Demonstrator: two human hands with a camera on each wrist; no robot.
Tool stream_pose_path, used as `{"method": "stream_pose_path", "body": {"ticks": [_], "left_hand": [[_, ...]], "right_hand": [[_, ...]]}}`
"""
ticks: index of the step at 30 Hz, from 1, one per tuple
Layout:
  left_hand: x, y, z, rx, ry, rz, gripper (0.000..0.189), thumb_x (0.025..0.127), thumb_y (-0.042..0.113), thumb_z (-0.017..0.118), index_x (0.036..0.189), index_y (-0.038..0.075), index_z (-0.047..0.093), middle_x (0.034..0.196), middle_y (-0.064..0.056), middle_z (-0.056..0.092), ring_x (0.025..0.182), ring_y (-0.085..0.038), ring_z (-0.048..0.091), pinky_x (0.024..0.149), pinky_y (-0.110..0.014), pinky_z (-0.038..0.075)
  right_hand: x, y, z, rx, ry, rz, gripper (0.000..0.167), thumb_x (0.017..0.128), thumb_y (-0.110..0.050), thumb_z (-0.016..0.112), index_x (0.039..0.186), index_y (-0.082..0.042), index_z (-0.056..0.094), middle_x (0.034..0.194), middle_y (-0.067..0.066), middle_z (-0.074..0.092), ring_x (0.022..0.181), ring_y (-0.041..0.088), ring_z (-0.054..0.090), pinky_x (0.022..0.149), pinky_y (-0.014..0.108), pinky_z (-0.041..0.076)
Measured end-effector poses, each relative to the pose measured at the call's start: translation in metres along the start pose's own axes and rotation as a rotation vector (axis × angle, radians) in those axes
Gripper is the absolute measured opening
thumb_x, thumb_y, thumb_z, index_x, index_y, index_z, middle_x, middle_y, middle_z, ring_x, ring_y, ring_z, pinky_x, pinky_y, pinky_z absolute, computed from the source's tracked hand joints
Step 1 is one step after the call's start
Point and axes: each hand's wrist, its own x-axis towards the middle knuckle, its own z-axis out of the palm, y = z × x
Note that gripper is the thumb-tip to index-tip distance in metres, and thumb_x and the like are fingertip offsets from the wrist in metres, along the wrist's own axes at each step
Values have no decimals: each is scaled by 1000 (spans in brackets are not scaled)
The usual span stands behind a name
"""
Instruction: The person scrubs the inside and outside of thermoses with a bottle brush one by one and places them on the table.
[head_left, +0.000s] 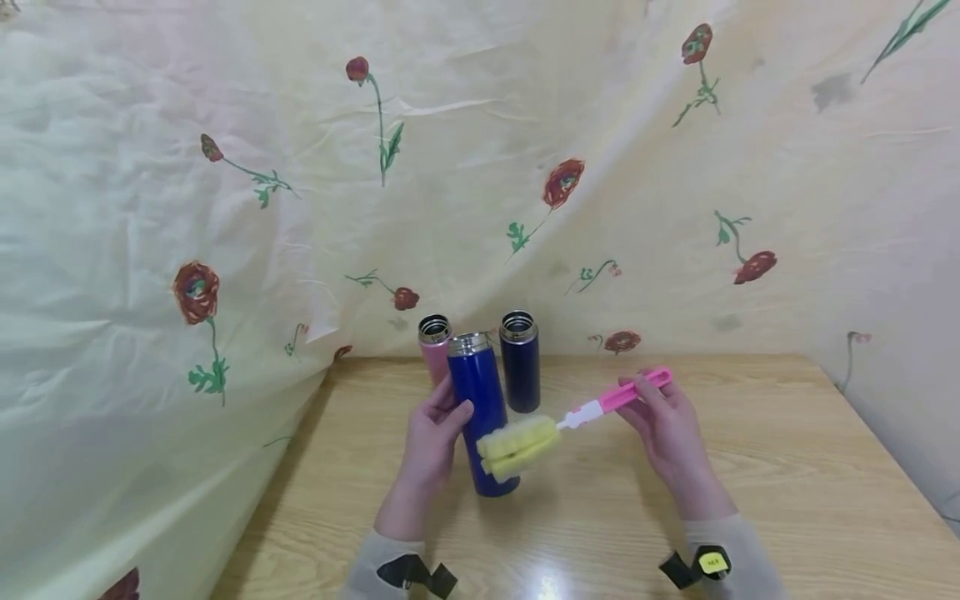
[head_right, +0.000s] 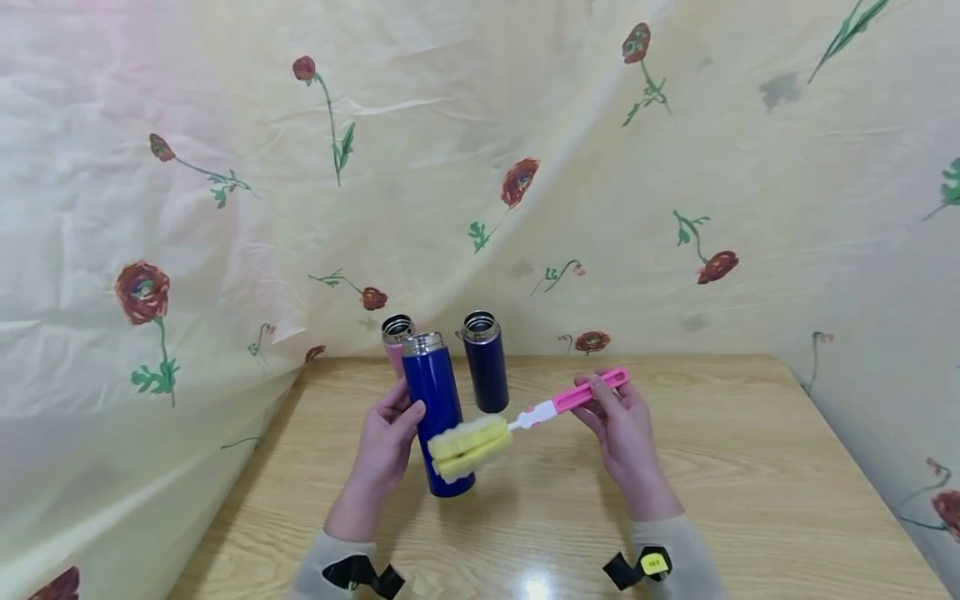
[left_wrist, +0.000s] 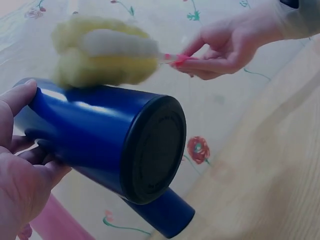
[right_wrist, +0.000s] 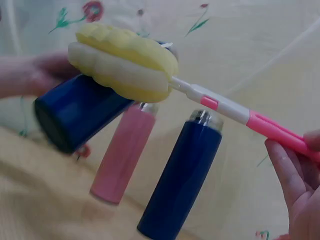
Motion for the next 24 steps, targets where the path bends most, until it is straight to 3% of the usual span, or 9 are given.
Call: {"method": "stream_pose_path", "body": {"ticks": [6,10,16,24], "left_hand": [[13,5,0,-2,31,22,65,99,-4,66,160,-4,42,154,-25,55,134,-24,62,112,-38,51],[21,9,2,-2,31,36,65,99,-4,67,160,-4,42,155,-24,54,136,-24,61,111,-37,52],[25,11,3,-6,53,34,66,100,-3,68,161,-1,43,157,-21,53,135,-26,62,107,-38,56],[25,9,5,-41,70,37,64,101,-5,65,160,-3,42,157,-24,52,134,-28,63,107,-41,56]], "right_hand": [[-6,5,-19,-123,-66,-28,8,112,-12,57,120,-12,57,108,2,77,99,14,76,92,31,62],[-16,9,-30,-147,-102,-23,7,113,-12,54,118,-14,59,107,1,78,100,15,77,89,32,63],[-30,27,-34,-34,-180,-12,16,113,-2,49,112,-11,62,110,6,79,103,18,77,93,35,61],[-40,42,-29,41,-171,-54,15,113,-2,47,113,-9,61,113,9,76,110,20,75,95,34,60]]}}
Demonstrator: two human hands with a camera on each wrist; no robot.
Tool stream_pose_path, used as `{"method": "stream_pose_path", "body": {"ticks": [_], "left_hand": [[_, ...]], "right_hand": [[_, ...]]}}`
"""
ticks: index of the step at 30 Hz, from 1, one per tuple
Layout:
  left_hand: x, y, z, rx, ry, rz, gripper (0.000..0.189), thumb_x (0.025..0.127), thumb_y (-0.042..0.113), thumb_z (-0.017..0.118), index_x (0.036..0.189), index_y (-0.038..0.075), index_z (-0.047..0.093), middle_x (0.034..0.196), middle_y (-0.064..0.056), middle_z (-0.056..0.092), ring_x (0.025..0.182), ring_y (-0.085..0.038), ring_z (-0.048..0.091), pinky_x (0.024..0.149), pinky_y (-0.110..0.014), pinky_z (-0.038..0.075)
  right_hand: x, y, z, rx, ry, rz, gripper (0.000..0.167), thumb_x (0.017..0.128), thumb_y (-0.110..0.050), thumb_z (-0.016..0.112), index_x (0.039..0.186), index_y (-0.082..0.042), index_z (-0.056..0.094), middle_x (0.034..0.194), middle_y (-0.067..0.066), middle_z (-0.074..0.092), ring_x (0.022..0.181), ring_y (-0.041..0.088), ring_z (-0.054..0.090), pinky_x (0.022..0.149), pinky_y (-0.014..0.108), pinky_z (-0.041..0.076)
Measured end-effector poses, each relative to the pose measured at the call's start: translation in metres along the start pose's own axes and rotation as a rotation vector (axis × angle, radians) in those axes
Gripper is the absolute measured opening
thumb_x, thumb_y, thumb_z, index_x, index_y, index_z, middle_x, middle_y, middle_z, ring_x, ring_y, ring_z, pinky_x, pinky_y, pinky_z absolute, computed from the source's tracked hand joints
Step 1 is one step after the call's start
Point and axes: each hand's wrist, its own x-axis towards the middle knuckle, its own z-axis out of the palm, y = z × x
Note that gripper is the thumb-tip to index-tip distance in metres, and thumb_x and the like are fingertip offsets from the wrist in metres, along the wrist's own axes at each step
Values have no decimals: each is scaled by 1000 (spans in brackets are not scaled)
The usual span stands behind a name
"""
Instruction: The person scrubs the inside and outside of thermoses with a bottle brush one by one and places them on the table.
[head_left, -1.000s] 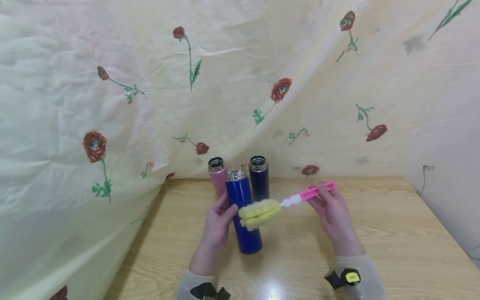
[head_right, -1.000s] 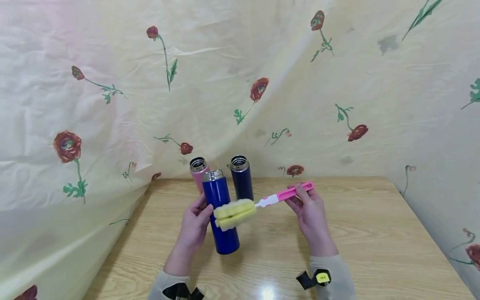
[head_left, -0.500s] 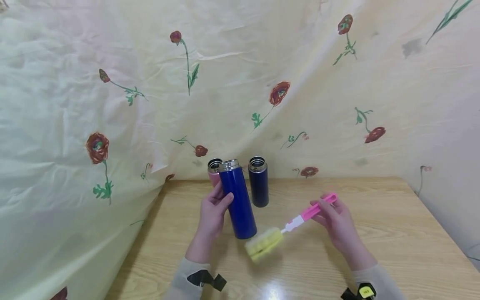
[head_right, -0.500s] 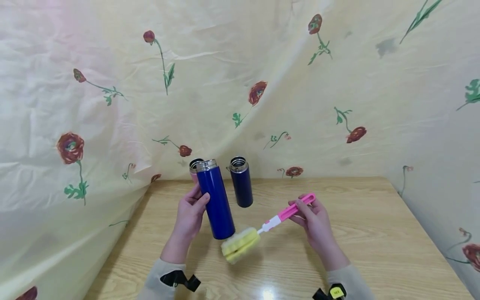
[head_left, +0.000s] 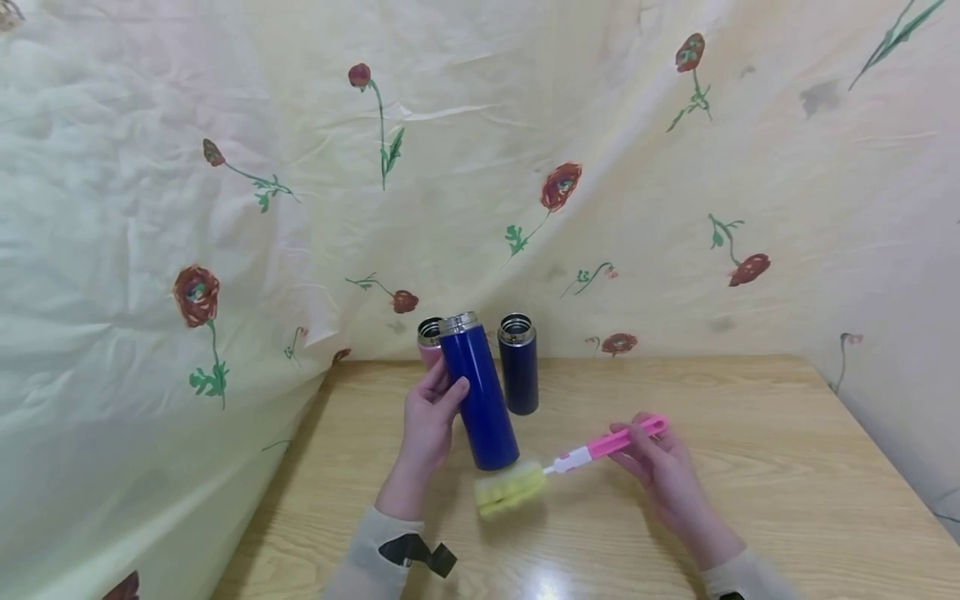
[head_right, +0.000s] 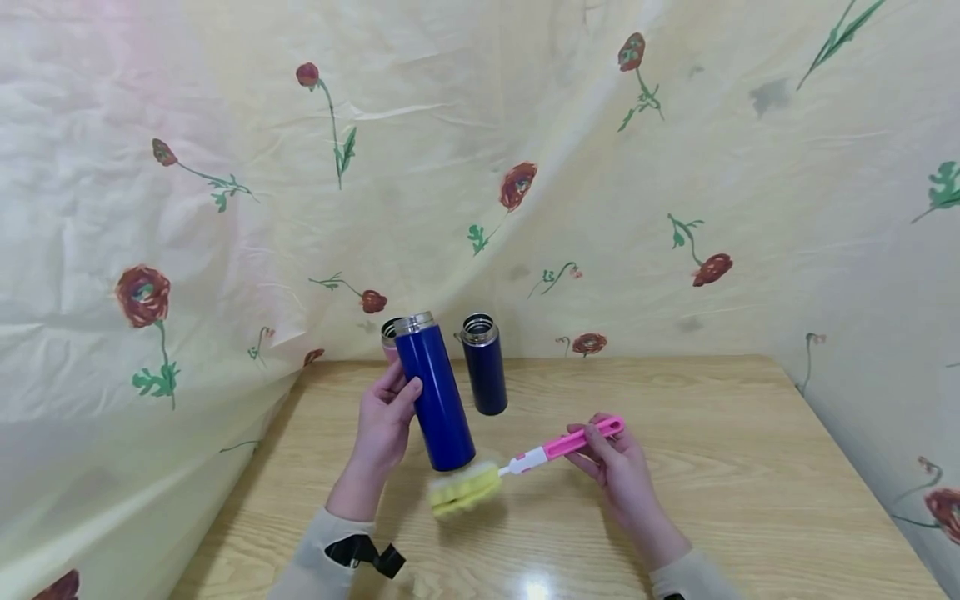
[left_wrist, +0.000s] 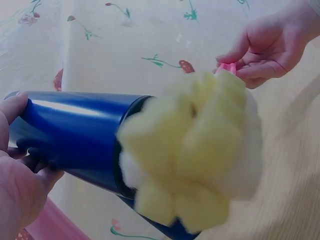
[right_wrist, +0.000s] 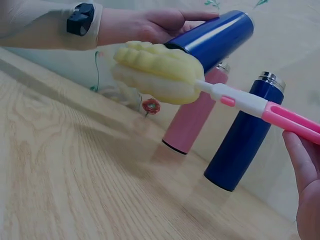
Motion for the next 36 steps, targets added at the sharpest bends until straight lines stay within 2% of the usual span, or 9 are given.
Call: {"method": "stream_pose_path", "body": {"ticks": [7,12,20,29,36], "left_hand": [[-2,-1,2,-9,9,-5,62,102,-6,64,160,-3,42,156,-25,53,132,-28,64,108,-42,55],[-3,-1,2,-2,22,-7,64,101,-5,65,161,-3,42,157,-24,52,134,-29,63,108,-42,55],[-5,-2,3,-23,23,6,63,101,-8,63,160,-4,41,157,-24,51,132,-26,64,109,-41,54],[-10,-4,5,-26,18,2,64,100,-9,65,160,-3,42,157,-23,52,136,-28,61,111,-40,52],[-14,-4,7,-14,46,8,68,96,-13,68,159,-1,45,155,-21,55,135,-22,62,110,-36,53]], "right_hand": [[-3,1,-1,23,27,-39,15,114,-4,47,113,-10,60,114,8,77,107,19,76,96,35,60],[-6,-3,-1,0,47,-30,16,114,-4,46,112,-11,61,113,5,77,106,17,76,95,36,60],[-10,-9,3,-43,121,-28,6,113,-8,51,114,-10,57,112,5,77,104,17,76,94,35,60],[-12,-13,3,-49,129,-10,6,113,-7,53,113,-10,57,111,5,77,104,17,76,94,34,60],[-14,-14,4,-63,143,10,3,112,-7,54,113,-8,57,112,6,77,103,18,77,94,34,60]]}}
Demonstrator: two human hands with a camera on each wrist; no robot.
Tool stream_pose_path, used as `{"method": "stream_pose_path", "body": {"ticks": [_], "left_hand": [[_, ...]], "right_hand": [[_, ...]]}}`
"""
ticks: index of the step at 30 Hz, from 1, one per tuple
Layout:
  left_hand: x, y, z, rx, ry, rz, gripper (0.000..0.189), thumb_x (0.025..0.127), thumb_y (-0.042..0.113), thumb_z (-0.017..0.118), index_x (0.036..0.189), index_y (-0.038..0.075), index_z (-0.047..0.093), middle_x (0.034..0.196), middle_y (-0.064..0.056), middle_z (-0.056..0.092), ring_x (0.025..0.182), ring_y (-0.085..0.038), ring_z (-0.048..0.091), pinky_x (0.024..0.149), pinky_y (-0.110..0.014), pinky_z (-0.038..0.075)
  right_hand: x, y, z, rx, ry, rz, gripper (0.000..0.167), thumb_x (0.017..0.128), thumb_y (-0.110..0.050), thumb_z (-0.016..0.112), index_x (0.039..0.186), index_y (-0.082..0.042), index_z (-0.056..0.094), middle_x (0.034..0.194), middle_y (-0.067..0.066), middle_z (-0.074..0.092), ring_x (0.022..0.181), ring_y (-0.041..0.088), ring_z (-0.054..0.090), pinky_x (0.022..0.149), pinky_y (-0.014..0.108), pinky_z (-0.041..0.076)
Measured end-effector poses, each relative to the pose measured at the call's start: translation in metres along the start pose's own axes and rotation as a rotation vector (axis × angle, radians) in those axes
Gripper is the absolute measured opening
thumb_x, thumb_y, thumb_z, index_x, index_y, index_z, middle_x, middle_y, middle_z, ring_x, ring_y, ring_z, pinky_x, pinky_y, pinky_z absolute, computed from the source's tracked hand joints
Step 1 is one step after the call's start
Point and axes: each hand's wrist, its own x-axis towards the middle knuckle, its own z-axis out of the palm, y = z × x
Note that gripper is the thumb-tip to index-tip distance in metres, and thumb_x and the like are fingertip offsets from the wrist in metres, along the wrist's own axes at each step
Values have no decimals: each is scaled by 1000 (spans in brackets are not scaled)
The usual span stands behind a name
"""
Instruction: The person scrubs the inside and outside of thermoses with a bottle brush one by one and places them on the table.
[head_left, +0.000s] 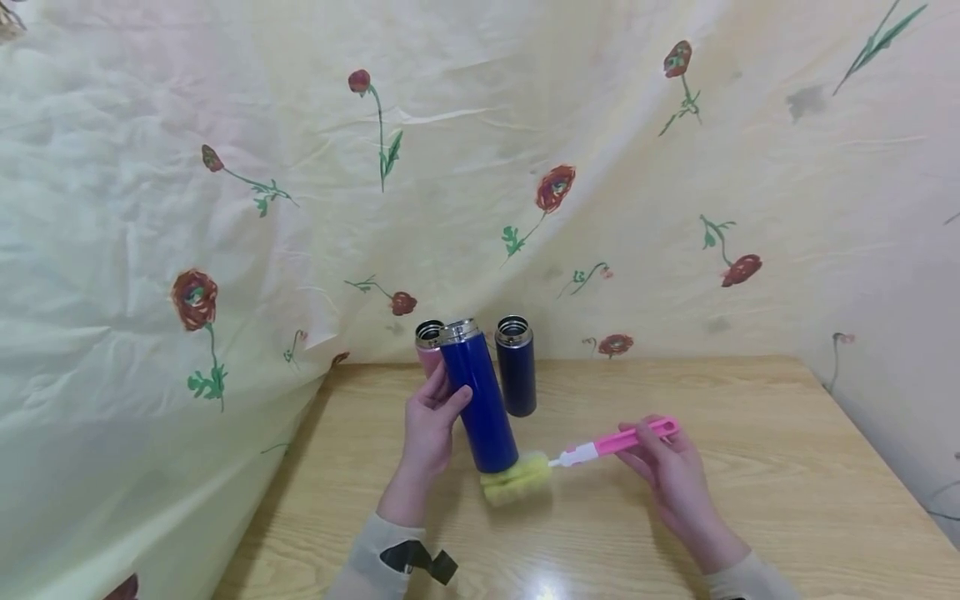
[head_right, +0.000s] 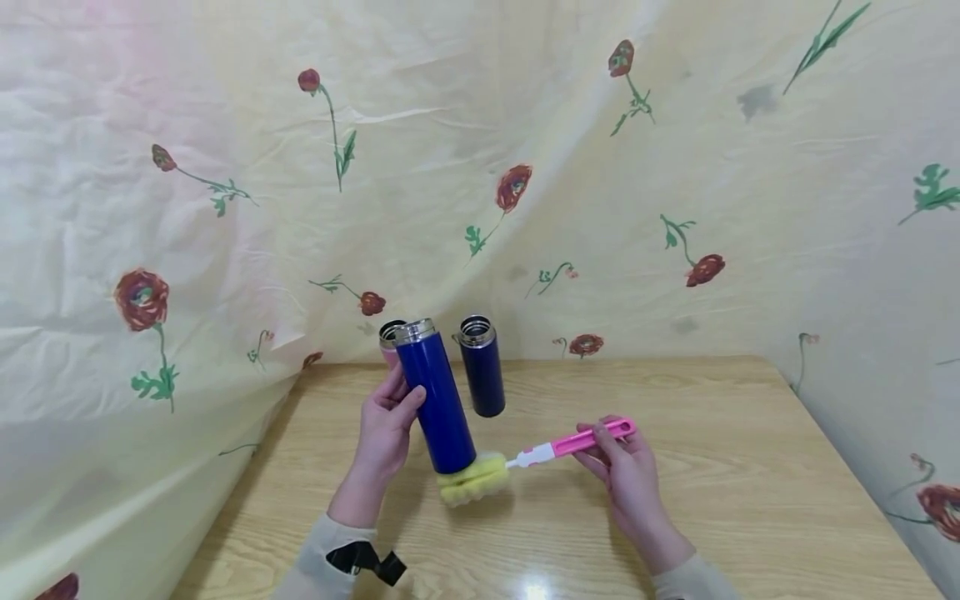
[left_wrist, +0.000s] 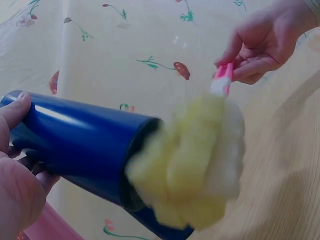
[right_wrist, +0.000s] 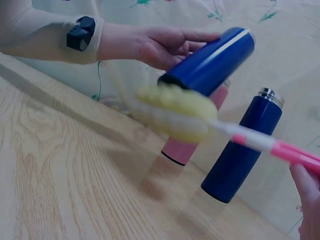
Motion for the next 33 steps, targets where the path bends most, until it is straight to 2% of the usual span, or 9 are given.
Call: {"method": "stream_pose_path", "body": {"ticks": [7,10,13,16,19,21,26,30,33], "left_hand": [[0,-1,-3,-3,16,19,69,95,-14,68,158,-1,45,152,-21,57,132,-19,64,109,-35,54],[-3,2,-9,0,53,16,68,94,-14,69,157,-2,48,146,-20,63,126,-19,68,107,-35,56],[-5,10,-22,3,111,15,68,91,-15,70,155,-3,51,136,-14,72,121,-19,70,104,-34,57],[-4,19,-42,9,179,41,69,89,-18,69,154,-5,51,127,-8,76,118,-18,71,103,-32,57],[-3,28,-69,38,244,80,71,90,-19,68,156,-3,48,128,-4,76,120,-16,70,106,-30,55],[-2,33,-89,92,305,100,72,91,-18,71,157,-1,48,133,-3,74,125,-15,67,109,-28,52],[-1,40,-135,229,435,131,79,90,-15,77,160,4,45,155,-13,58,145,-21,52,119,-29,42],[-2,41,-160,241,492,144,84,87,-21,75,161,2,42,163,-22,45,151,-31,44,117,-28,44],[-4,40,-177,244,532,150,86,85,-24,74,161,0,42,165,-25,41,152,-31,42,113,-24,45]], "right_hand": [[2,-2,1,-27,33,25,2,112,-9,56,113,-8,57,111,5,77,102,17,76,94,33,60],[3,-4,0,-28,63,42,4,111,-10,58,114,-7,56,110,5,78,101,17,76,94,33,60],[2,-7,-3,-17,68,51,4,111,-11,58,114,-8,56,110,5,78,100,17,76,94,33,60],[2,-13,-6,1,72,46,2,112,-10,56,113,-9,57,110,5,78,99,17,77,93,33,60],[2,-19,-10,20,75,34,3,112,-9,55,112,-11,58,108,5,79,99,18,77,92,33,61],[2,-21,-12,32,71,28,4,112,-8,54,111,-11,58,108,6,79,98,18,77,92,32,61],[1,-26,-16,54,62,21,5,112,-8,55,109,-9,59,107,6,79,97,18,77,91,32,61],[1,-26,-17,72,54,18,6,112,-8,55,108,-9,59,106,6,79,97,18,78,90,32,61],[1,-26,-17,81,50,18,6,112,-8,55,107,-8,59,105,7,79,97,18,78,90,32,61]]}}
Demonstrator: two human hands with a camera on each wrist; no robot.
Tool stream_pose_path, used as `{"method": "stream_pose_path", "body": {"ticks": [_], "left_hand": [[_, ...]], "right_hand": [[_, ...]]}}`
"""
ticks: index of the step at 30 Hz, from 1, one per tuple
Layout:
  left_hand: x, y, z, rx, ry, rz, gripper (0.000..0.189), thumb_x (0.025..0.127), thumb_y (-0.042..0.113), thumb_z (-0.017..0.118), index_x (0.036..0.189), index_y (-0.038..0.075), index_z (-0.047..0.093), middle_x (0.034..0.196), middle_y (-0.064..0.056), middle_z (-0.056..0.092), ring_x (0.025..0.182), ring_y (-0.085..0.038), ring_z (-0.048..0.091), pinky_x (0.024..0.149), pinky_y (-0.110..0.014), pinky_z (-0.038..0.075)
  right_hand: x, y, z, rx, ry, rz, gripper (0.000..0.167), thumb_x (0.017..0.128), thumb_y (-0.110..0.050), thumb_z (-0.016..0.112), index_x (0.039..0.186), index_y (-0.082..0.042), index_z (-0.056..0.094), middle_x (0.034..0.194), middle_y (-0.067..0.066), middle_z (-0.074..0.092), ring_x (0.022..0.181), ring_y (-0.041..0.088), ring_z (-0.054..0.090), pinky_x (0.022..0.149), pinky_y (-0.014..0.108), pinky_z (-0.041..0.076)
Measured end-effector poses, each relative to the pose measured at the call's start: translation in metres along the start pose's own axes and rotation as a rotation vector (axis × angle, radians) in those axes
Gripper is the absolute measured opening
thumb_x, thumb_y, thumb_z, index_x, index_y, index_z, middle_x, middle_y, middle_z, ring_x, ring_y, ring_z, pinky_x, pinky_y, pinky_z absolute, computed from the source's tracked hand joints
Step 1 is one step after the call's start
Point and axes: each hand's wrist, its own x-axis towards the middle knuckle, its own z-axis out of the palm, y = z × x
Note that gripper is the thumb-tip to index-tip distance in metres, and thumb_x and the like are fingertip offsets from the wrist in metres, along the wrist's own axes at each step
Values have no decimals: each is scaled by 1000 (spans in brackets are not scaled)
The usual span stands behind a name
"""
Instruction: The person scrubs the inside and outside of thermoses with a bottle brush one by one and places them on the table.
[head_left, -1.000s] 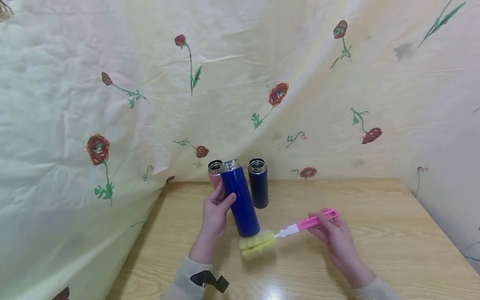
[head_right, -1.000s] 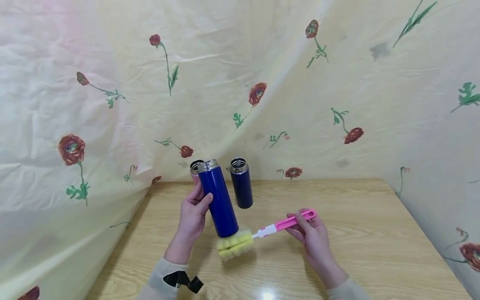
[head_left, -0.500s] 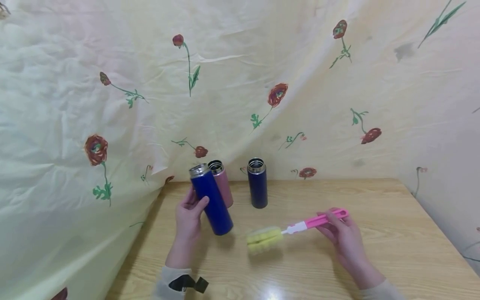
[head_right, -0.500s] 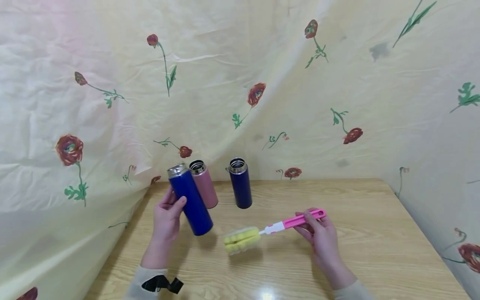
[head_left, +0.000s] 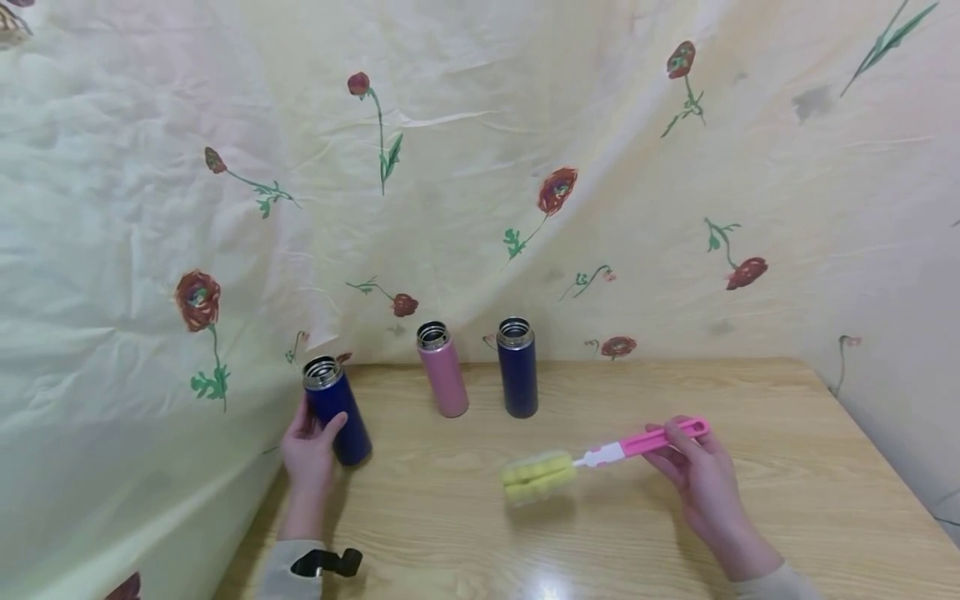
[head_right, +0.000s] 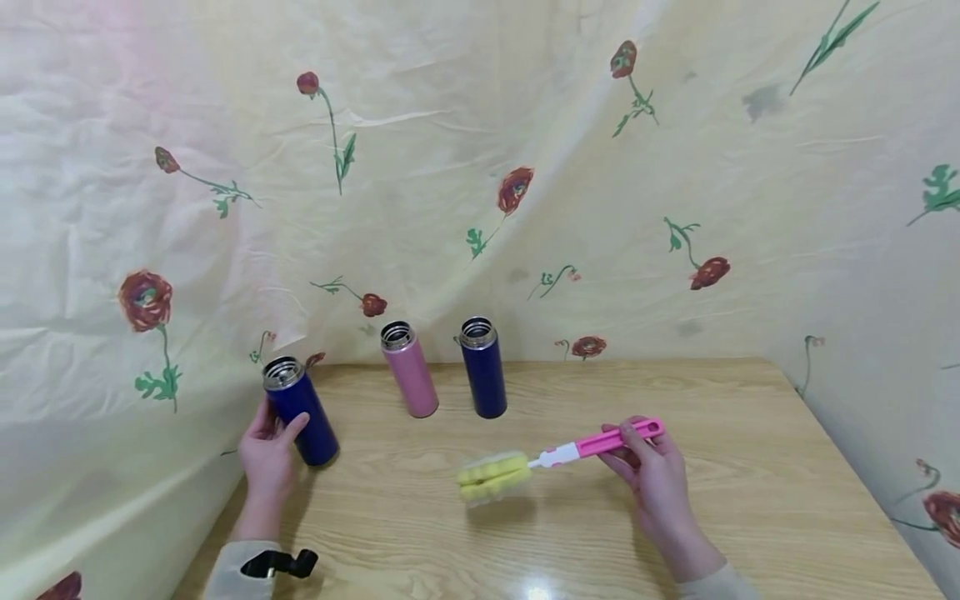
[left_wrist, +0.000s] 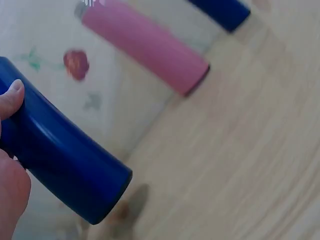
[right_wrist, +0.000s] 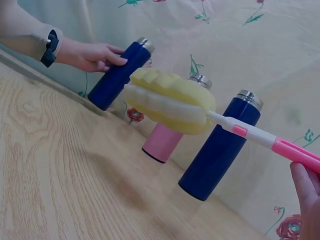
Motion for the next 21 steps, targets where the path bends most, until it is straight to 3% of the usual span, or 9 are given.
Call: {"method": "stream_pose_path", "body": {"ticks": [9,16,21], "left_hand": [[13,-11,-21,-13,81,7,86,83,-28,70,160,-1,43,163,-25,43,151,-27,45,113,-22,45],[16,-11,-29,24,104,24,83,89,-24,68,163,0,37,164,-29,39,151,-29,43,120,-24,39],[17,-15,-31,57,85,35,81,93,-20,68,165,0,35,166,-28,38,153,-28,41,121,-25,37]], "right_hand": [[0,0,0,-8,-1,-11,6,112,-8,55,108,-9,59,106,7,79,97,18,78,90,32,62],[0,2,-3,-10,-4,-16,6,112,-7,54,108,-8,58,106,7,79,97,18,78,91,32,61],[1,2,-4,5,0,-15,6,112,-7,54,108,-8,58,107,7,78,97,19,78,90,33,61]]}}
